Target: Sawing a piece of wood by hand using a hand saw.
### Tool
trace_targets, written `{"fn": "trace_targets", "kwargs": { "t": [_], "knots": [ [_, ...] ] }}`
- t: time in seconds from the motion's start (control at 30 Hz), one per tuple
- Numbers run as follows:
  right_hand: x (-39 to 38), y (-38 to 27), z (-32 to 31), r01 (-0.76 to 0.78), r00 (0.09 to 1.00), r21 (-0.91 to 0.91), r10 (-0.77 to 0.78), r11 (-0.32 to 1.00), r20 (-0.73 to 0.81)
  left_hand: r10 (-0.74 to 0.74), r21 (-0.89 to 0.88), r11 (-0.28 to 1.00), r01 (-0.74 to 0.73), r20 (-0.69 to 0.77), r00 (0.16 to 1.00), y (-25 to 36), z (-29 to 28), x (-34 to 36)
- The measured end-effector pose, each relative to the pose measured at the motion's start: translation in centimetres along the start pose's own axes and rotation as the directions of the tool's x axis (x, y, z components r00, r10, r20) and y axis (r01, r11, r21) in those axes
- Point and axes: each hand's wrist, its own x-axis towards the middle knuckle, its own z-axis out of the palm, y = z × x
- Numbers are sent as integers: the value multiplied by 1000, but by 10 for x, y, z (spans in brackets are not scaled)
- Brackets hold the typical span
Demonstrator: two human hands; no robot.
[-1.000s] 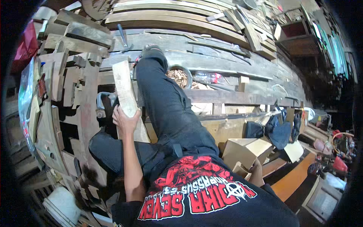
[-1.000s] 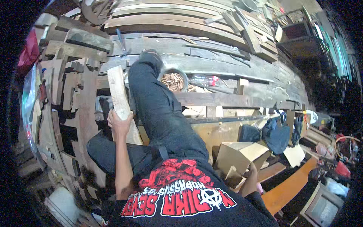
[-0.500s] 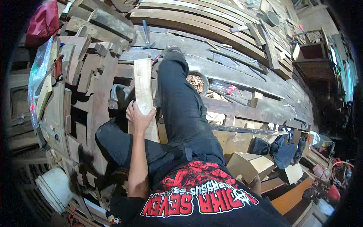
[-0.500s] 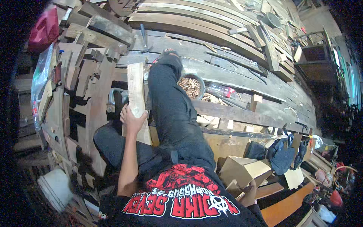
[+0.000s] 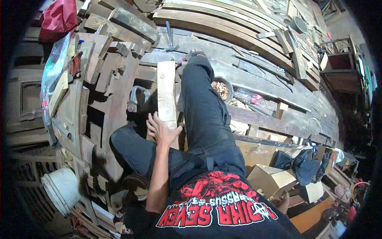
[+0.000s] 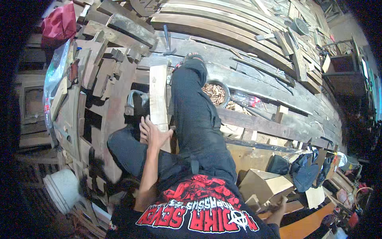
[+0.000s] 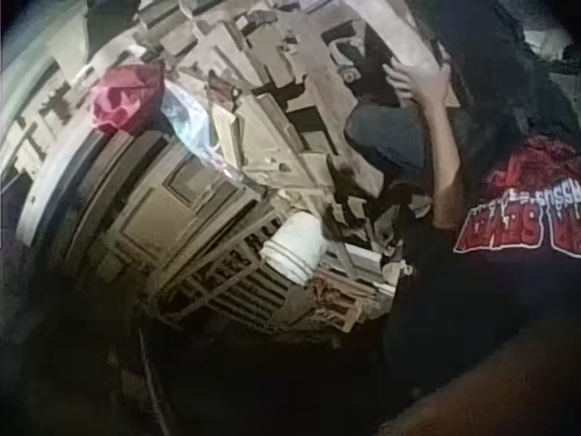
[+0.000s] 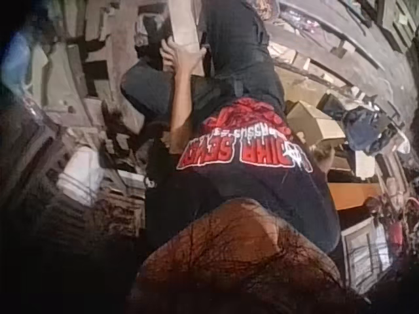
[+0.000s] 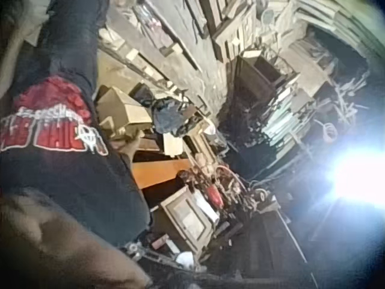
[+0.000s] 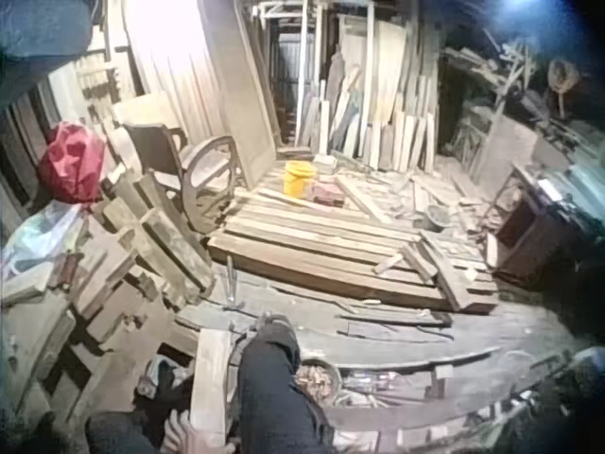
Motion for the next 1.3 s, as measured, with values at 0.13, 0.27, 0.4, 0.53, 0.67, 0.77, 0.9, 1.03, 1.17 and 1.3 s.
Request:
{"fn": "trace_targets", "kwargs": {
  "t": [0.13,0.27,0.4,0.53,0.67,0.77,0.9,1.03,1.17,1.3],
  "knots": [
    [28,-31,-23,246,931,-96,-262,965,-252,-55,-47,997,56,23,998,-18,-6,3],
    [124,-113,-76,473,562,-552,-718,687,-412,5,-141,990,-9,-31,1000,-14,7,3],
    [223,-267,-23,554,254,-768,-944,320,-209,-29,-279,960,10,-63,998,-18,15,2],
    [202,-349,212,711,-112,-698,-994,-85,7,-102,-279,957,85,-48,994,-25,-2,-6],
    [176,-380,392,883,-247,-351,-945,-311,215,-99,-289,953,85,-35,994,-12,-2,-3],
    [120,-339,540,849,-262,-322,-864,-419,430,-157,-276,950,145,-20,987,-19,-13,-6],
    [50,-262,648,989,-144,109,-804,-99,577,-198,-239,956,171,-96,975,-27,-30,0],
    [-13,-187,711,901,-215,398,-618,175,756,-131,-209,971,114,-70,989,-60,-22,8],
    [-131,-112,719,805,-209,429,-481,409,852,-182,-203,963,178,0,983,-62,-21,7],
    [-166,-76,770,725,-430,570,-393,386,813,-200,-277,935,220,98,975,-44,-34,17]
  ]
}}
